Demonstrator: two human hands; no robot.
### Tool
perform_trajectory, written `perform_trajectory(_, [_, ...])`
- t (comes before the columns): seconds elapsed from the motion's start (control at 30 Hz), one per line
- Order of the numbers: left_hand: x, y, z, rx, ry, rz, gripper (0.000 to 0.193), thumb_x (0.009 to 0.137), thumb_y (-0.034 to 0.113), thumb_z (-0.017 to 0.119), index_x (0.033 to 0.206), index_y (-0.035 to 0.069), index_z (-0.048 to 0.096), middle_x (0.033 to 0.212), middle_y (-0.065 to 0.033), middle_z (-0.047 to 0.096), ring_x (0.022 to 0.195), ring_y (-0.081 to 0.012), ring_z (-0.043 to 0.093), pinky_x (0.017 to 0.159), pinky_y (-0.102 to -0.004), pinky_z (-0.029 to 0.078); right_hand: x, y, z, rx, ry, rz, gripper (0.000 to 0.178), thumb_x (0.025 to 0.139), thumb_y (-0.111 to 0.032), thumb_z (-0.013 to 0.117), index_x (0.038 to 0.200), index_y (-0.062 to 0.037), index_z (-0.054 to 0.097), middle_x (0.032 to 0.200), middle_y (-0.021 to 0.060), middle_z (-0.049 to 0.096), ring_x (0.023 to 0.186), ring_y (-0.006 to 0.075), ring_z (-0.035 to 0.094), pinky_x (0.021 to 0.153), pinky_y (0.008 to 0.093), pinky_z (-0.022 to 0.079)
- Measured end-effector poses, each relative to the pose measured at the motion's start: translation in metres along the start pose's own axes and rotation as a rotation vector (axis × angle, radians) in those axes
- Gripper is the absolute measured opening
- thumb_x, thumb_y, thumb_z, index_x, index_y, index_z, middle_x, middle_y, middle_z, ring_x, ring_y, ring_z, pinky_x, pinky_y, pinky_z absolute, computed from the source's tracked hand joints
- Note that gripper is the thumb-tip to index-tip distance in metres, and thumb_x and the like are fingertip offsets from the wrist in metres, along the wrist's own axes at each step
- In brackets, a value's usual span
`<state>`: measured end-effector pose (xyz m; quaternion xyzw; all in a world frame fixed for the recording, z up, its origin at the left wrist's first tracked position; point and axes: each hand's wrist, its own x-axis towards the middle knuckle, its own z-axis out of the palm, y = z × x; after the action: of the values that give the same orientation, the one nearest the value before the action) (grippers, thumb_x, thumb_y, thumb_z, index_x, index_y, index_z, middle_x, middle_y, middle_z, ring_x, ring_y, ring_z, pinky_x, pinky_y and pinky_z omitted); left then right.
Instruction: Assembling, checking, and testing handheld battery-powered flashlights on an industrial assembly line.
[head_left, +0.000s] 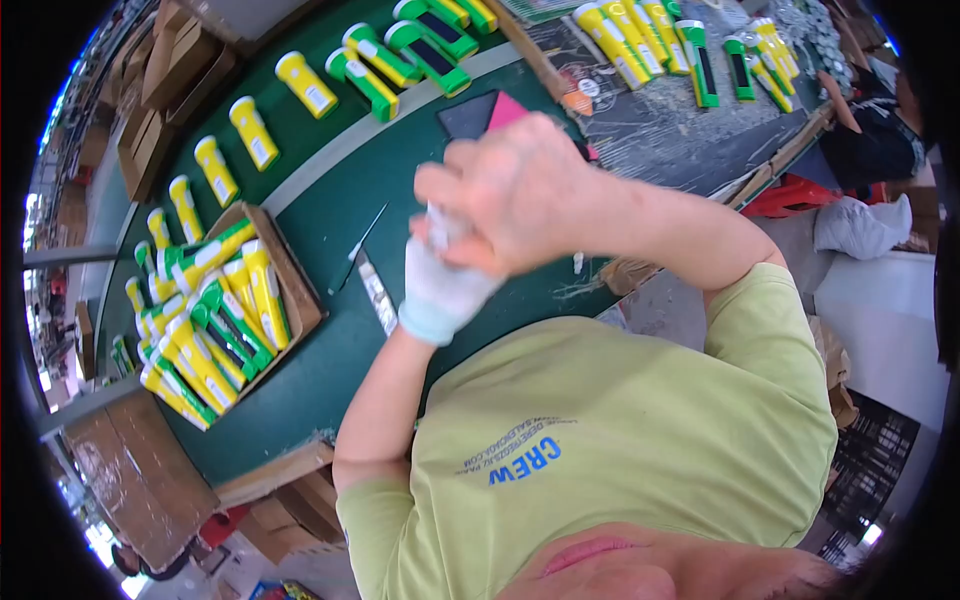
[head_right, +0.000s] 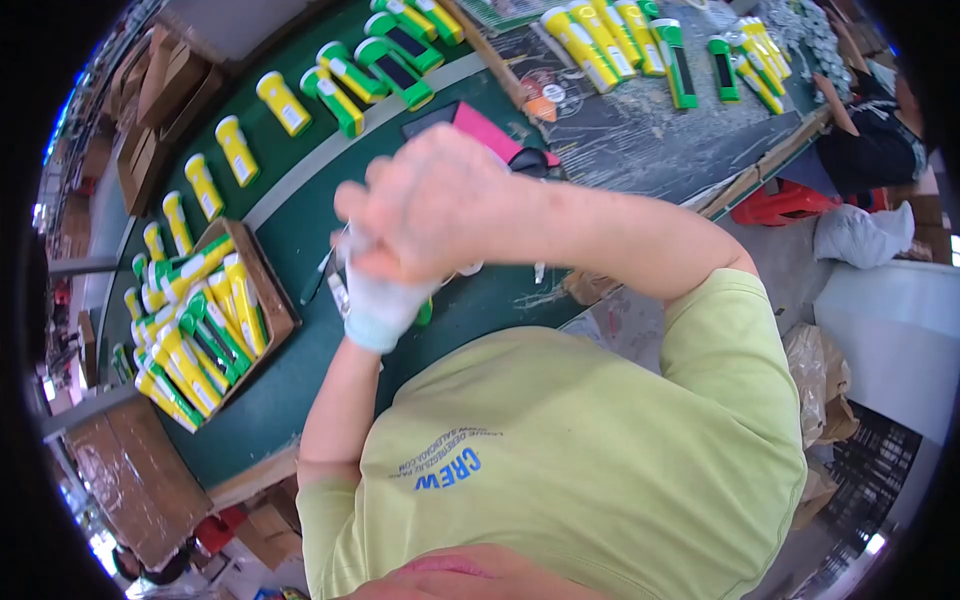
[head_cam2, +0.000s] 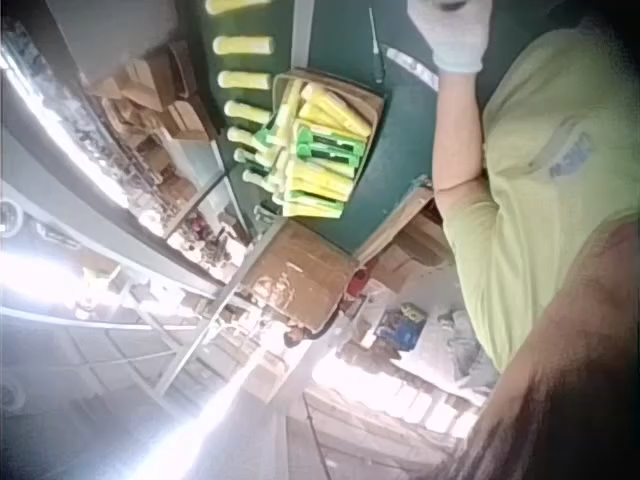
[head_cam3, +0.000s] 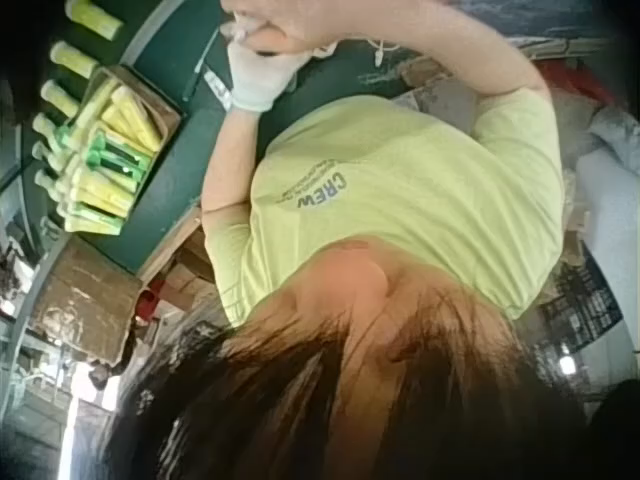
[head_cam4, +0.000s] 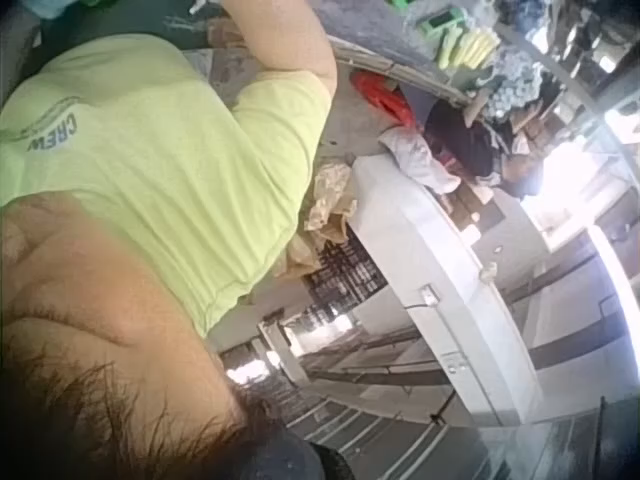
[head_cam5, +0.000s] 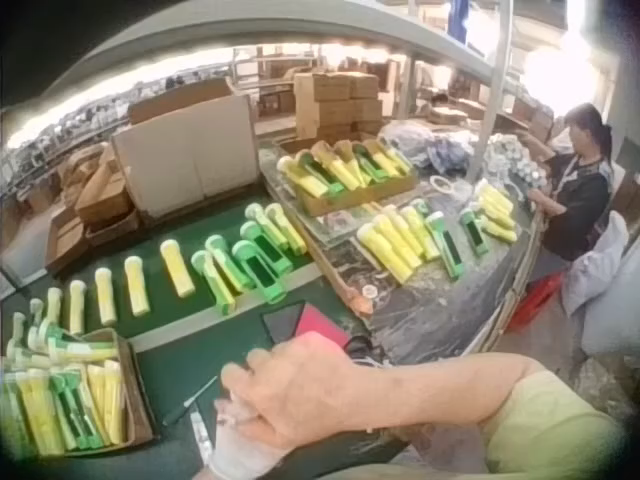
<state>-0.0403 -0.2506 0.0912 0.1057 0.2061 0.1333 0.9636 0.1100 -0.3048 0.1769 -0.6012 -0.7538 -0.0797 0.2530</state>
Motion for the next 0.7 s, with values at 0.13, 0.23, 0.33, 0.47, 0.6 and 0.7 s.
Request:
perform_trajectory(0.13, [0.023,0.017,-0.003,1.233,-0.005,0.361,0.040,0.083,0.030,0.074,0.111,0.006,0.058,0.092,-0.0036,0.064,0.079,-0.0172,0.062,0.072,-0.0292,0.050,0.002,0.035,0.037,0.306,-0.056,0.146,0.021,0.085,-0.028,0.066,0.096,-0.0099,0.066,0.085,0.0066,0.067,0.079,0.0217,0.067,0.067,0.0342,0.052])
perform_trajectory(0.23, [0.018,0.024,0.011,0.237,-0.117,-0.084,0.072,0.093,0.069,0.033,0.122,0.006,0.049,0.082,-0.0018,0.049,0.069,-0.0140,0.047,0.065,-0.0287,0.045,-0.001,0.053,0.053,1.204,-0.052,0.375,0.036,0.097,-0.034,0.053,0.119,-0.0078,0.065,0.116,0.0051,0.060,0.111,0.0118,0.053,0.093,0.0284,0.042])
perform_trajectory(0.33, [0.024,0.030,0.000,0.029,-0.016,0.033,0.060,0.094,0.060,0.043,0.116,0.005,0.053,0.085,-0.0046,0.050,0.074,-0.0156,0.050,0.068,-0.0309,0.048,-0.014,0.059,0.059,1.068,0.067,0.644,0.034,0.098,-0.032,0.050,0.113,-0.0048,0.066,0.098,0.0025,0.064,0.085,0.0075,0.054,0.075,0.0219,0.042])
perform_trajectory(0.47, [0.021,0.036,-0.002,0.051,0.069,0.320,0.051,0.094,0.056,0.049,0.109,0.007,0.054,0.089,-0.0060,0.055,0.080,-0.0176,0.055,0.080,-0.0344,0.049,-0.046,0.053,0.059,1.019,0.122,0.705,0.025,0.095,-0.023,0.058,0.097,0.0002,0.067,0.086,0.0012,0.066,0.075,0.0070,0.056,0.068,0.0218,0.044])
perform_trajectory(0.6, [0.028,0.016,-0.001,0.243,0.046,0.378,0.051,0.095,0.056,0.045,0.114,0.008,0.051,0.101,-0.0073,0.061,0.097,-0.0226,0.060,0.087,-0.0377,0.050,-0.054,-0.010,0.049,0.918,-0.123,0.648,0.061,0.072,-0.027,0.084,0.121,-0.0003,0.058,0.099,0.0068,0.066,0.085,0.0106,0.063,0.071,0.0263,0.051])
perform_trajectory(0.7, [0.033,0.010,0.001,0.510,0.028,0.454,0.076,0.092,0.065,0.042,0.133,0.002,0.041,0.122,-0.0113,0.054,0.111,-0.0232,0.054,0.096,-0.0368,0.044,-0.061,-0.011,0.043,1.044,-0.231,0.856,0.070,0.069,-0.026,0.086,0.123,0.0044,0.054,0.101,0.0085,0.065,0.091,0.0137,0.061,0.074,0.0298,0.051])
